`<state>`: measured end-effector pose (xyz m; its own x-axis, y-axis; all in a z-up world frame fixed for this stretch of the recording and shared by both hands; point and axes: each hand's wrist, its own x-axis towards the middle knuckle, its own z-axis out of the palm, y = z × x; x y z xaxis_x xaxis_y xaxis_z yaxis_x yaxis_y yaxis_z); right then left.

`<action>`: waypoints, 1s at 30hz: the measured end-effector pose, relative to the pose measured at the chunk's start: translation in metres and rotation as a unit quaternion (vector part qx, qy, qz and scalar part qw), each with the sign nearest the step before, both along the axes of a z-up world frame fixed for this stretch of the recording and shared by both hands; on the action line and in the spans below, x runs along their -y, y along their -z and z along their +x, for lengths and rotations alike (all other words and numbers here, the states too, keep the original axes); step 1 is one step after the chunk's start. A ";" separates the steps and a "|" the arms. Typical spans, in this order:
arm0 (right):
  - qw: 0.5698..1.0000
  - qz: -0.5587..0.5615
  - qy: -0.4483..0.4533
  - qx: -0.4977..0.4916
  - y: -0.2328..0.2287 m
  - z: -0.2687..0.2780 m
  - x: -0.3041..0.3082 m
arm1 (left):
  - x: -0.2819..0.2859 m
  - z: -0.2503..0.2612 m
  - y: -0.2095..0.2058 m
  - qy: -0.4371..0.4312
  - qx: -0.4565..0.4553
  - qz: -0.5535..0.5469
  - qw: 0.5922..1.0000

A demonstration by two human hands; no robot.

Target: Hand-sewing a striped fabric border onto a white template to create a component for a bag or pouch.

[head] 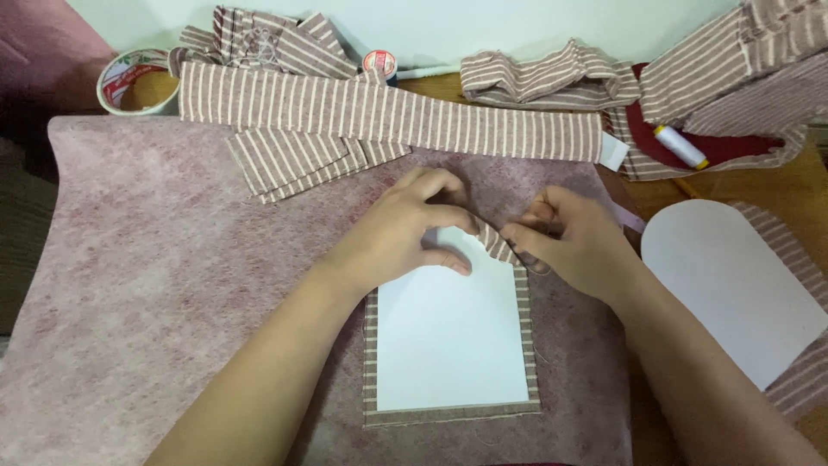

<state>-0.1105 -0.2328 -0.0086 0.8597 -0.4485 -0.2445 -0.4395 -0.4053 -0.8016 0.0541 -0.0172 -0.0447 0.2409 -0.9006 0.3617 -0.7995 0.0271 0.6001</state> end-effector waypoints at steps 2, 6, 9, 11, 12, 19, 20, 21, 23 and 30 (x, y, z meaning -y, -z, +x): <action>1.000 -0.011 -0.009 -0.007 -0.004 0.003 -0.004 | 0.000 0.000 0.000 -0.005 0.011 -0.001 1.000; 0.999 -0.027 -0.016 -0.016 -0.011 0.005 -0.007 | 0.001 -0.001 0.001 -0.004 0.015 -0.005 1.000; 0.999 -0.047 -0.023 0.008 -0.012 0.005 -0.013 | 0.002 0.000 0.002 -0.004 0.019 -0.005 1.000; 0.999 -0.041 -0.025 0.012 -0.015 0.005 -0.015 | 0.002 0.000 0.001 -0.008 0.028 0.005 1.000; 0.999 -0.042 -0.025 0.015 -0.018 0.005 -0.018 | 0.001 -0.001 -0.003 -0.008 0.030 0.005 0.999; 0.998 -0.052 -0.030 0.018 -0.013 0.003 -0.019 | 0.002 -0.011 -0.024 -0.002 0.085 0.047 0.995; 0.997 -0.061 -0.038 0.024 -0.007 0.003 -0.016 | 0.004 -0.013 -0.021 0.017 0.080 0.043 0.996; 0.997 -0.062 -0.038 0.026 -0.011 0.003 -0.018 | 0.005 -0.017 -0.024 0.016 0.081 0.043 0.996; 0.997 -0.069 -0.039 0.020 -0.018 0.003 -0.022 | 0.004 -0.022 -0.031 0.004 0.021 0.101 0.995; 0.999 -0.047 -0.023 0.014 -0.016 0.002 -0.022 | 0.023 -0.035 0.013 -0.098 0.062 0.067 0.991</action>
